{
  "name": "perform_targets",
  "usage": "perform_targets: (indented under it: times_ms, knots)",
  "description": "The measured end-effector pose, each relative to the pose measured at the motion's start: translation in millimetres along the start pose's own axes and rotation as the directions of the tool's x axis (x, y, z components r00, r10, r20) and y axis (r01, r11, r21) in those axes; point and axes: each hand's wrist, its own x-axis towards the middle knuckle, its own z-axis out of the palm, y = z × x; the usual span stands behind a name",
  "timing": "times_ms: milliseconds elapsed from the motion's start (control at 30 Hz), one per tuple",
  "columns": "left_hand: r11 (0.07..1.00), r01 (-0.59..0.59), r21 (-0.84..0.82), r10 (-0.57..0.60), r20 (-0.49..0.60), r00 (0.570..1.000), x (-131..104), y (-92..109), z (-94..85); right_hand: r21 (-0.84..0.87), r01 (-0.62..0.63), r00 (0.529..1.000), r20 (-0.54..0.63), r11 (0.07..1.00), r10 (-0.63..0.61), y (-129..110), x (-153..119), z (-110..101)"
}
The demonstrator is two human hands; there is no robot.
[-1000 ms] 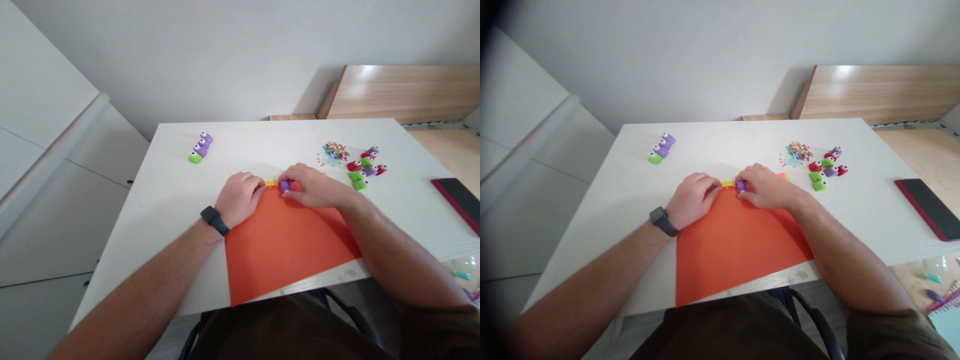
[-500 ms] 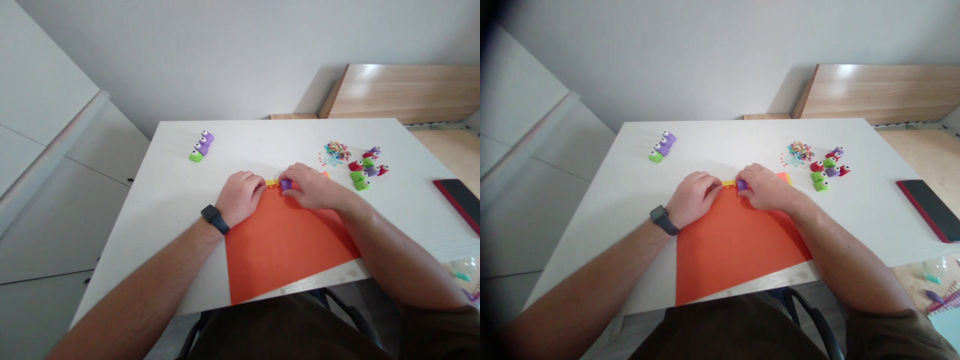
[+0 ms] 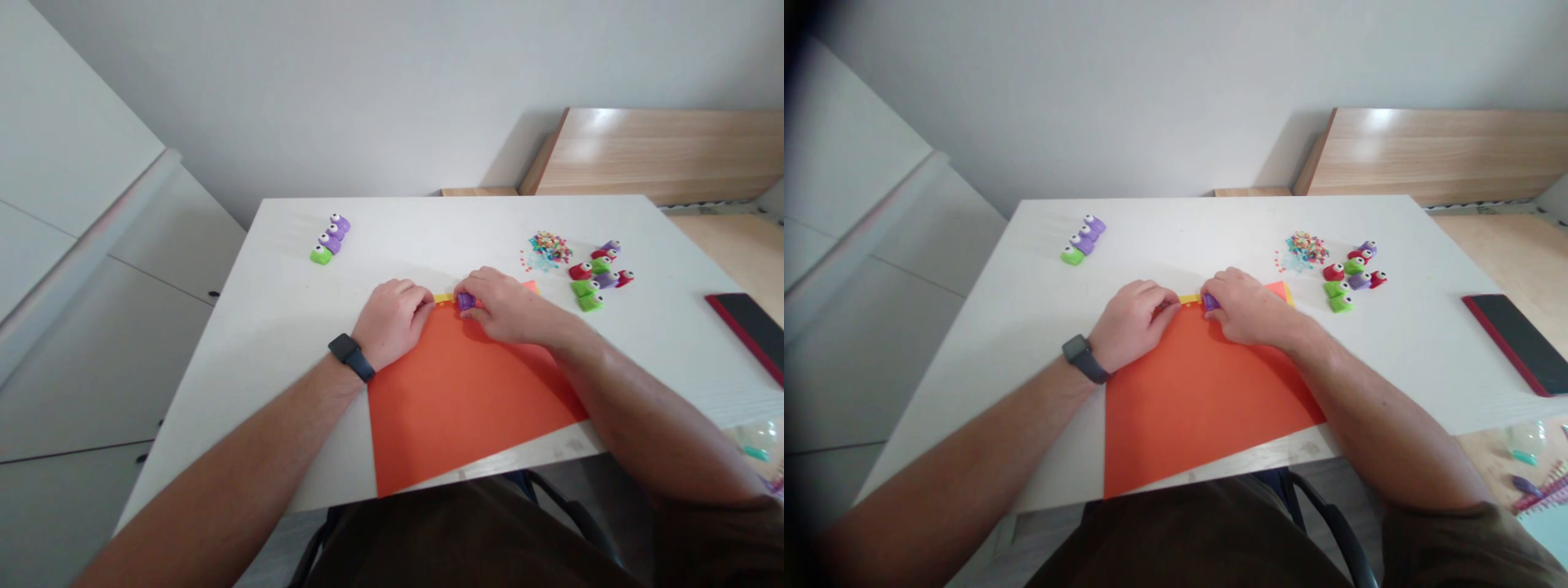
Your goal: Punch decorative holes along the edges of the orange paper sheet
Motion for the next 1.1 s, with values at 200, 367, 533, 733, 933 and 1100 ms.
perform_targets:
  times_ms: [200,367,533,733,933,1100]
  knots:
    - [1.000,-0.009,0.006,0.009,-0.004,1.000,0,0,0.4,-0.010,0.008,1.000,0.000,1.000,-0.008,1,1,1]
    - [1.000,-0.004,0.016,0.004,-0.004,1.000,0,-1,1.2,0.049,0.009,1.000,-0.010,0.999,-0.009,4,0,-1]
    - [1.000,-0.002,0.019,0.002,-0.001,1.000,0,-1,0.8,0.063,0.029,0.999,-0.017,0.998,-0.028,6,-2,-5]
    - [1.000,-0.008,0.008,0.008,-0.003,1.000,-2,-2,-0.7,0.055,-0.002,1.000,0.006,0.998,0.002,8,-5,-17]
    - [1.000,0.002,0.002,-0.002,-0.008,1.000,-3,-4,-2.3,0.052,-0.016,0.999,0.046,0.999,0.013,12,-6,-20]
    - [1.000,-0.002,0.005,0.002,-0.004,1.000,-3,-3,-2.6,0.056,-0.010,0.999,0.048,0.998,0.008,13,-6,-19]
